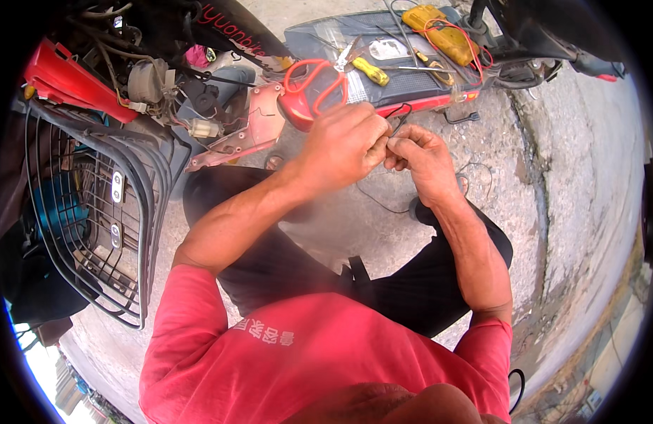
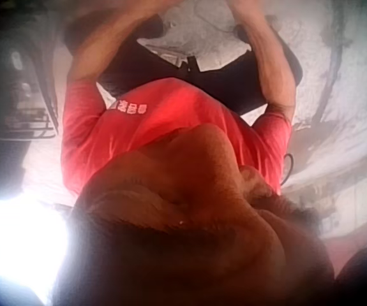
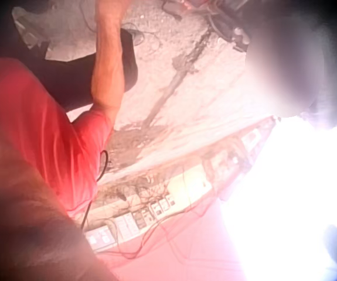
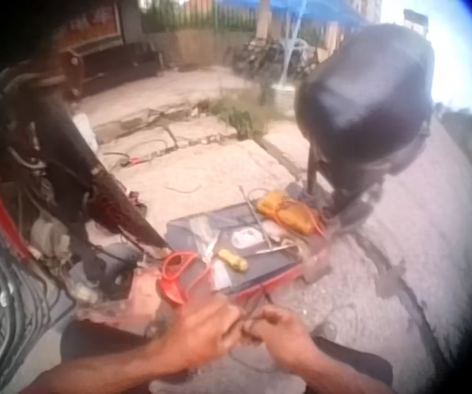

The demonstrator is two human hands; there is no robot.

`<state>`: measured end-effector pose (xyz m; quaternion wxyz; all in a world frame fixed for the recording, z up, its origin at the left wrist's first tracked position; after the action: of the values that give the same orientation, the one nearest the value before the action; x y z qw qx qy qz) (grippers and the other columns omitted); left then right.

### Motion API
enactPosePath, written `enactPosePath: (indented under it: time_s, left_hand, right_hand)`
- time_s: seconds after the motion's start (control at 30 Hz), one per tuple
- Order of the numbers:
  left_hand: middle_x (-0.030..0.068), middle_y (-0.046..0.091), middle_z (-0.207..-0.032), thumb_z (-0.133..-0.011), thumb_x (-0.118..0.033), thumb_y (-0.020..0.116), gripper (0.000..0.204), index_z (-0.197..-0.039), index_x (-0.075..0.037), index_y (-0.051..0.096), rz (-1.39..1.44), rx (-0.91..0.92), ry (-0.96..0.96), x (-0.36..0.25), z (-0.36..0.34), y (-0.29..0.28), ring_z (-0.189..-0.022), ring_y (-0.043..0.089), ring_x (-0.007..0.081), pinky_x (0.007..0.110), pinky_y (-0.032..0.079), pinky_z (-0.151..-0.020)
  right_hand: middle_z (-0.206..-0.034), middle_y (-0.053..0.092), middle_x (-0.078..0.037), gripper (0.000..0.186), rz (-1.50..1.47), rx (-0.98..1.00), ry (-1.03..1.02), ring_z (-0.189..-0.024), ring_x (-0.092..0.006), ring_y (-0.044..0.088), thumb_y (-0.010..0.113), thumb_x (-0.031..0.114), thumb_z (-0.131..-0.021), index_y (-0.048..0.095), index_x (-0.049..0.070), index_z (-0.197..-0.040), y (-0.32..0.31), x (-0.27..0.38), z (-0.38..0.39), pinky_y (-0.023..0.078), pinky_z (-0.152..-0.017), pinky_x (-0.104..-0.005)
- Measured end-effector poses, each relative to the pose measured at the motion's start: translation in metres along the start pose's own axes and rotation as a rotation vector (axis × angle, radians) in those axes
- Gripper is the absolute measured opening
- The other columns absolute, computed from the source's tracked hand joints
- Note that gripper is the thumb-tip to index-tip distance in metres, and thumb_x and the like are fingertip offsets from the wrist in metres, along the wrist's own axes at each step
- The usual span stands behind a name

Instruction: The person strips the ends of wires using orange-handled scissors and twists them together to repair the electrical connections on a red scooter.

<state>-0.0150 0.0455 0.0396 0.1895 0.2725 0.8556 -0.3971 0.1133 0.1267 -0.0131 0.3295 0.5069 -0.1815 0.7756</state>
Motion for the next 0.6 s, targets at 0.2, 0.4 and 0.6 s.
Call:
enactPosePath:
  time_s: [0.2,0.4,0.6]
  left_hand:
    - [0.0092,0.062,-0.079,-0.073,0.001,0.072,0.014,-0.082,-0.004,0.062,-0.007,0.108,-0.004,-0.005,0.005,0.009,-0.071,0.064,0.0283,0.038,0.05,-0.062]
    - [0.011,0.068,-0.089,-0.079,0.001,0.069,0.012,-0.09,-0.002,0.068,0.205,0.184,-0.182,0.011,0.007,0.003,-0.08,0.068,0.0276,0.037,0.055,-0.069]
    - [0.0098,0.067,-0.087,-0.074,0.001,0.071,0.015,-0.088,-0.003,0.067,0.074,0.169,-0.034,0.005,0.008,0.001,-0.079,0.067,0.0283,0.038,0.054,-0.068]
  right_hand:
    - [-0.071,0.063,-0.003,0.009,-0.074,0.057,0.017,-0.066,-0.0087,0.055,0.061,0.008,-0.082,0.058,0.006,-0.074,-0.004,-0.019,-0.005,0.043,-0.063,-0.0248]
    - [-0.076,0.068,-0.005,0.01,0.082,0.007,-0.036,-0.065,-0.0098,0.058,0.059,0.008,-0.088,0.062,0.003,-0.08,0.0,-0.005,0.002,0.044,-0.062,-0.0248]
    - [-0.073,0.066,-0.004,0.01,0.136,0.006,-0.048,-0.065,-0.0079,0.057,0.065,0.011,-0.083,0.064,0.002,-0.078,0.001,-0.007,0.002,0.044,-0.061,-0.0244]
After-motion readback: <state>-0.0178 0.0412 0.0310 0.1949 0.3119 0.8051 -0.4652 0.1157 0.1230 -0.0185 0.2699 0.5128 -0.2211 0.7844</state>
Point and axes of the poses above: each hand's wrist, its own z-axis away from the middle knuckle, its own y-axis out of the palm, x = y × z, the point moved 6 cm from there along -z, towards the middle knuckle
